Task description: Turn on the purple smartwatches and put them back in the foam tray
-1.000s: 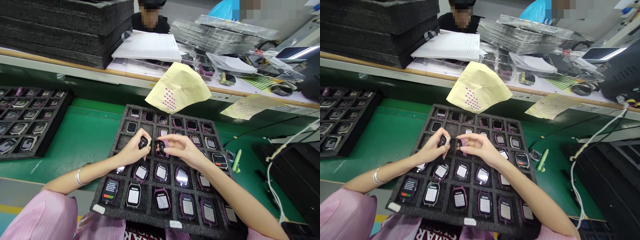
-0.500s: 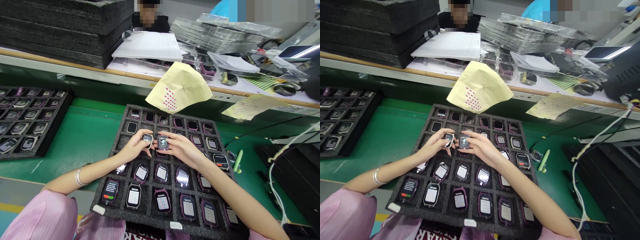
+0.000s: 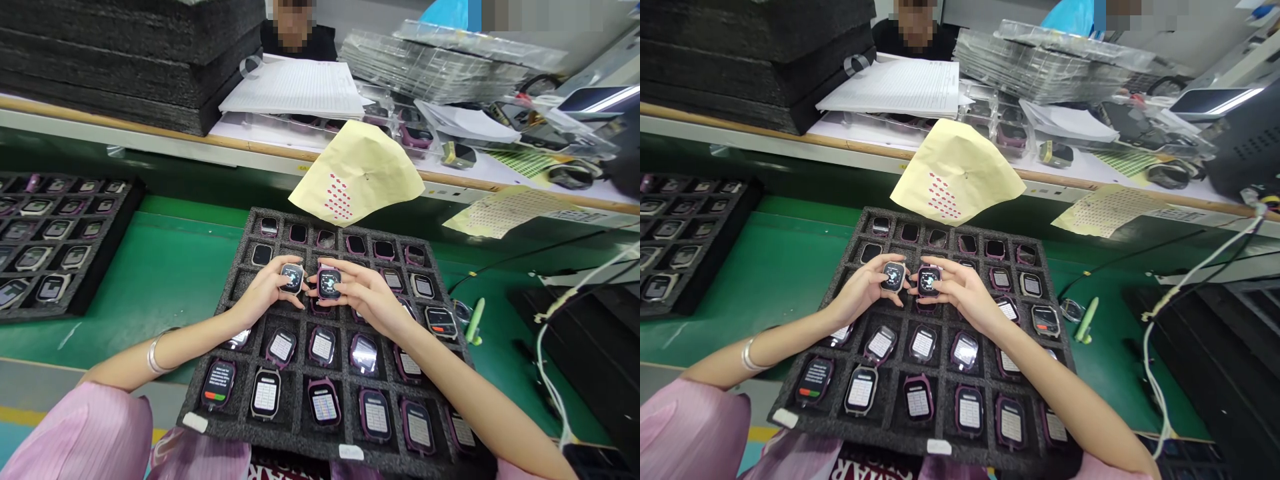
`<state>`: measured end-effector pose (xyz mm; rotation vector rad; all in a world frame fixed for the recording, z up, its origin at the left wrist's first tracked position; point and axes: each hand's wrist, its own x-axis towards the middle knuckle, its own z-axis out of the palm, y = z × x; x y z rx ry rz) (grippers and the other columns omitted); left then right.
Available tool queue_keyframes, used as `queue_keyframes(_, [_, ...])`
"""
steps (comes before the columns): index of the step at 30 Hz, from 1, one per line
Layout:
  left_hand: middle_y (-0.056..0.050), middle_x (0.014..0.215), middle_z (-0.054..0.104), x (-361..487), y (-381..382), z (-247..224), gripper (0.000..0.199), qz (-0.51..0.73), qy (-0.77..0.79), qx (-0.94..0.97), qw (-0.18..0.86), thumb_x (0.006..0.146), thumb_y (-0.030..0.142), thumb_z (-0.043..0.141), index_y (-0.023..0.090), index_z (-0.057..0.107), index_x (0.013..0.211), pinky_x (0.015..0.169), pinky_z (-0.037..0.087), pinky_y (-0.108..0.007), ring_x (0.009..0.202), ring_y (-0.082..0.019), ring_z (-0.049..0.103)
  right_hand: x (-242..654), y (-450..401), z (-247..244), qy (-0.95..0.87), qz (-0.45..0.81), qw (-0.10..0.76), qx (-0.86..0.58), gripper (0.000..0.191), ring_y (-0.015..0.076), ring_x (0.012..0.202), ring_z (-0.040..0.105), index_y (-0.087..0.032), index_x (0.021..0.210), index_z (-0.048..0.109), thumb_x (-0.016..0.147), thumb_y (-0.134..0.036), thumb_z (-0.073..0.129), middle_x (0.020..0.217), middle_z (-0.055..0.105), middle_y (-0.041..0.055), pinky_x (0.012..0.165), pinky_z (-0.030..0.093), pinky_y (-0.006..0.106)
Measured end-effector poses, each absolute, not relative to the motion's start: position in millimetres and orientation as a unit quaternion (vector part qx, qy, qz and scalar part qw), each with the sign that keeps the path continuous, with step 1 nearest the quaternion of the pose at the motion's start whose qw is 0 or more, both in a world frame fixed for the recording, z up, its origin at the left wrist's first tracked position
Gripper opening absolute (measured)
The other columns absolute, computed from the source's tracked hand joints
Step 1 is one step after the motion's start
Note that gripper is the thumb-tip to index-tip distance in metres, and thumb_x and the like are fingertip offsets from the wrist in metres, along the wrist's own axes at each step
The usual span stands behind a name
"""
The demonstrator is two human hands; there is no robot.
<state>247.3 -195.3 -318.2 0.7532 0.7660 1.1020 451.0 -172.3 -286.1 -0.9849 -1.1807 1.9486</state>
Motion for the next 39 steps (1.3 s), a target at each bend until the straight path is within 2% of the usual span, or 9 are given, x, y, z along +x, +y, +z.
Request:
queue_keyframes(13, [-0.007, 0.101, 0.061, 246.2, -198.6, -322.5, 0.038, 0.494, 0.329, 0.39, 0.704, 0.073, 0.013, 0.052, 0.018, 0.049, 0.111, 0.071, 0.059, -0.035, 0.095, -0.021, 0.061, 450.5, -175.6, -289.4, -0.518, 0.687, 0.33, -0.388, 0.045, 0.0254, 0.089, 0.071, -0.02, 0.122, 0.059, 0.08, -0.027, 0.073, 0.112, 0.069, 0.0102, 0.076, 0.061, 0.042])
queue_keyframes(19, [-0.007, 0.105, 0.061, 245.9, -199.1, -323.2, 0.035, 0.504, 0.322, 0.416, 0.685, 0.079, 0.015, 0.054, 0.019, 0.049, 0.114, 0.074, 0.06, -0.035, 0.097, -0.02, 0.061, 452.1, -174.1, -285.2, -0.525, 0.695, 0.326, -0.367, 0.044, 0.0253, 0.094, 0.069, -0.022, 0.126, 0.057, 0.084, -0.03, 0.069, 0.115, 0.067, 0.0092, 0.079, 0.06, 0.042])
queue_keyframes(25, [-0.007, 0.1, 0.061, 248.4, -199.4, -319.1, 0.03, 0.499, 0.329, 0.431, 0.676, 0.084, 0.027, 0.062, 0.017, 0.05, 0.11, 0.069, 0.061, -0.032, 0.091, -0.019, 0.064, 451.9, -171.5, -287.4, -0.506, 0.679, 0.362, -0.39, 0.037, 0.0251, 0.089, 0.07, -0.02, 0.12, 0.06, 0.088, -0.038, 0.062, 0.103, 0.07, 0.0105, 0.07, 0.061, 0.038])
queue_keyframes(32, [-0.005, 0.091, 0.061, 248.4, -199.0, -319.5, 0.03, 0.486, 0.318, 0.445, 0.682, 0.085, 0.029, 0.063, 0.016, 0.05, 0.109, 0.063, 0.062, -0.029, 0.087, -0.018, 0.063, 450.1, -171.3, -290.4, -0.501, 0.668, 0.371, -0.406, 0.036, 0.0237, 0.079, 0.071, -0.018, 0.115, 0.062, 0.088, -0.042, 0.062, 0.096, 0.071, 0.0101, 0.06, 0.059, 0.033])
queue_keyframes(36, [-0.005, 0.091, 0.061, 248.7, -199.3, -319.9, 0.031, 0.489, 0.323, 0.445, 0.677, 0.083, 0.029, 0.064, 0.016, 0.051, 0.108, 0.062, 0.062, -0.03, 0.086, -0.018, 0.063, 450.0, -171.7, -290.8, -0.514, 0.657, 0.368, -0.411, 0.037, 0.024, 0.082, 0.07, -0.018, 0.117, 0.061, 0.089, -0.043, 0.059, 0.098, 0.07, 0.0107, 0.062, 0.06, 0.035])
queue_keyframes(39, [-0.006, 0.092, 0.062, 248.7, -199.5, -320.9, 0.033, 0.492, 0.319, 0.446, 0.676, 0.081, 0.025, 0.065, 0.017, 0.05, 0.109, 0.063, 0.061, -0.03, 0.087, -0.019, 0.063, 451.8, -171.2, -291.0, -0.537, 0.657, 0.352, -0.395, 0.037, 0.0239, 0.089, 0.069, -0.021, 0.12, 0.059, 0.088, -0.039, 0.062, 0.106, 0.069, 0.0102, 0.069, 0.06, 0.038])
